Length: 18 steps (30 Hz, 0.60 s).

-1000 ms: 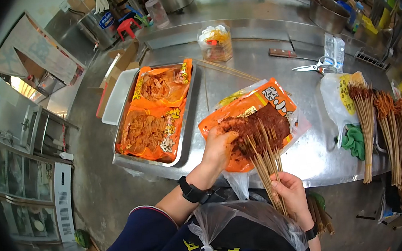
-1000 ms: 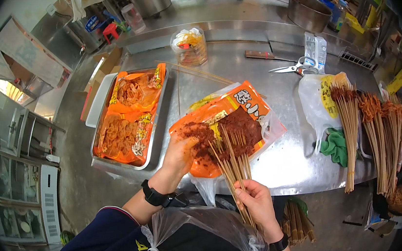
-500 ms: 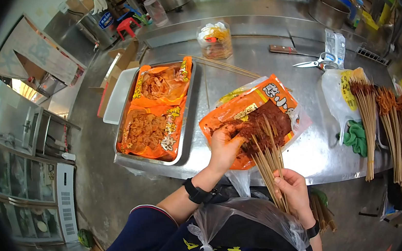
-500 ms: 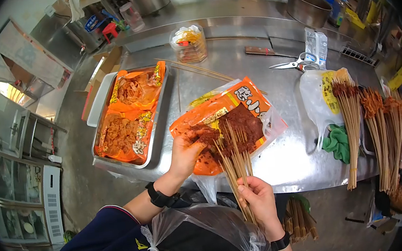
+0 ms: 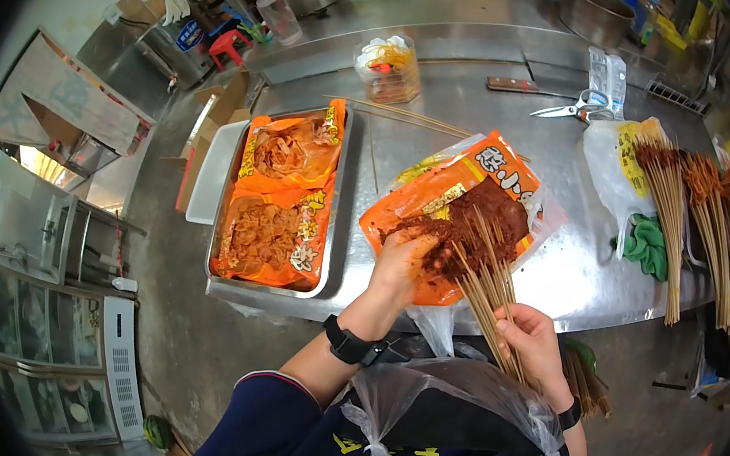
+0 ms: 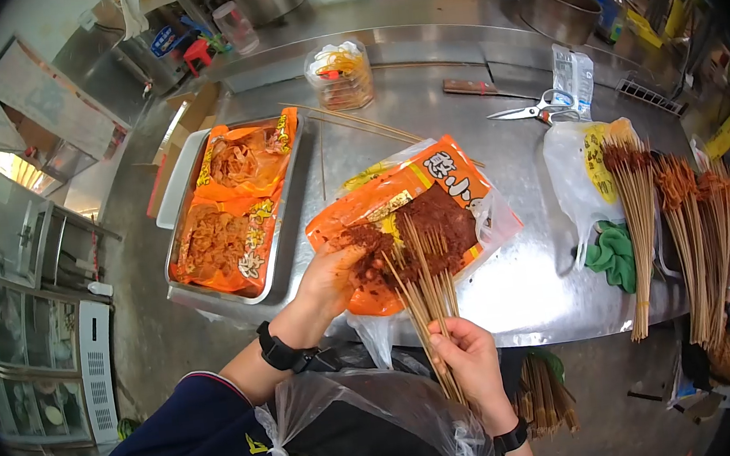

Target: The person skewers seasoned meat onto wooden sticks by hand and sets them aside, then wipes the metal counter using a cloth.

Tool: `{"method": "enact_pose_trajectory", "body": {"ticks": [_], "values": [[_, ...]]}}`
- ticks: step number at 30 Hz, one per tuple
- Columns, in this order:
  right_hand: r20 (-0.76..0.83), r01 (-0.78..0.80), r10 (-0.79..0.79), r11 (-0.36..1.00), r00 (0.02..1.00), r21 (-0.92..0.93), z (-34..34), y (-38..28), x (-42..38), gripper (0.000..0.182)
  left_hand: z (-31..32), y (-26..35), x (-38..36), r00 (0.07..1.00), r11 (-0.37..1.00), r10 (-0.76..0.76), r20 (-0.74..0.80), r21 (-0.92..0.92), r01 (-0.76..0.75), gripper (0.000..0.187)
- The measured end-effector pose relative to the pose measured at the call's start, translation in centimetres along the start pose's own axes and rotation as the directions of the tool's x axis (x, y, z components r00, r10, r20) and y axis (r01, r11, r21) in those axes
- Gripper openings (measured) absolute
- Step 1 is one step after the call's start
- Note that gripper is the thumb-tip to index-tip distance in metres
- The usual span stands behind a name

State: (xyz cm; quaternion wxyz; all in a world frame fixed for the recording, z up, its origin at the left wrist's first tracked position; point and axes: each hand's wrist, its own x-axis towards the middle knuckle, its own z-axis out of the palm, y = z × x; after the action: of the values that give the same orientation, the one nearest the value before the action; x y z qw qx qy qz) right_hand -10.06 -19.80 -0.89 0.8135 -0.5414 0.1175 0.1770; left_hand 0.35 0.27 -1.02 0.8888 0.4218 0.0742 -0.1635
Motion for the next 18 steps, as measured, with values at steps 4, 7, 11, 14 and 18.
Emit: {"method": "enact_pose_trajectory", "body": {"ticks": [4, 7, 11, 14, 18], "values": [[-0.021, 0.005, -0.005, 1.0, 1.0, -0.027, 0.4, 0.1, 0.1, 0.011, 1.1, 0.1, -0.9, 0.996, 0.999, 0.015, -0.083, 0.047, -0.011, 0.019], [-0.014, 0.018, -0.018, 1.0, 1.0, -0.026, 0.3, 0.2, 0.2, 0.011, 0.8, -0.5, -1.0, 0.996, 0.998, -0.012, -0.093, 0.064, 0.018, 0.014], [-0.017, 0.023, -0.024, 0.998, 1.0, -0.063, 0.4, 0.4, 0.2, 0.011, 0.3, -1.3, -1.2, 0.994, 0.968, -0.073, -0.076, 0.233, 0.089, 0.011], [-0.04, 0.012, -0.016, 0.993, 0.999, -0.118, 0.5, 0.4, 0.2, 0.012, -0.4, -1.1, -0.8, 0.992, 0.963, -0.102, -0.071, 0.244, 0.117, 0.011], [-0.081, 0.12, -0.149, 0.951, 0.986, -0.287, 0.5, 0.6, 0.0, 0.015, 0.3, -1.0, -0.7, 0.984, 0.925, -0.118, -0.136, 0.344, 0.159, 0.011]]}}
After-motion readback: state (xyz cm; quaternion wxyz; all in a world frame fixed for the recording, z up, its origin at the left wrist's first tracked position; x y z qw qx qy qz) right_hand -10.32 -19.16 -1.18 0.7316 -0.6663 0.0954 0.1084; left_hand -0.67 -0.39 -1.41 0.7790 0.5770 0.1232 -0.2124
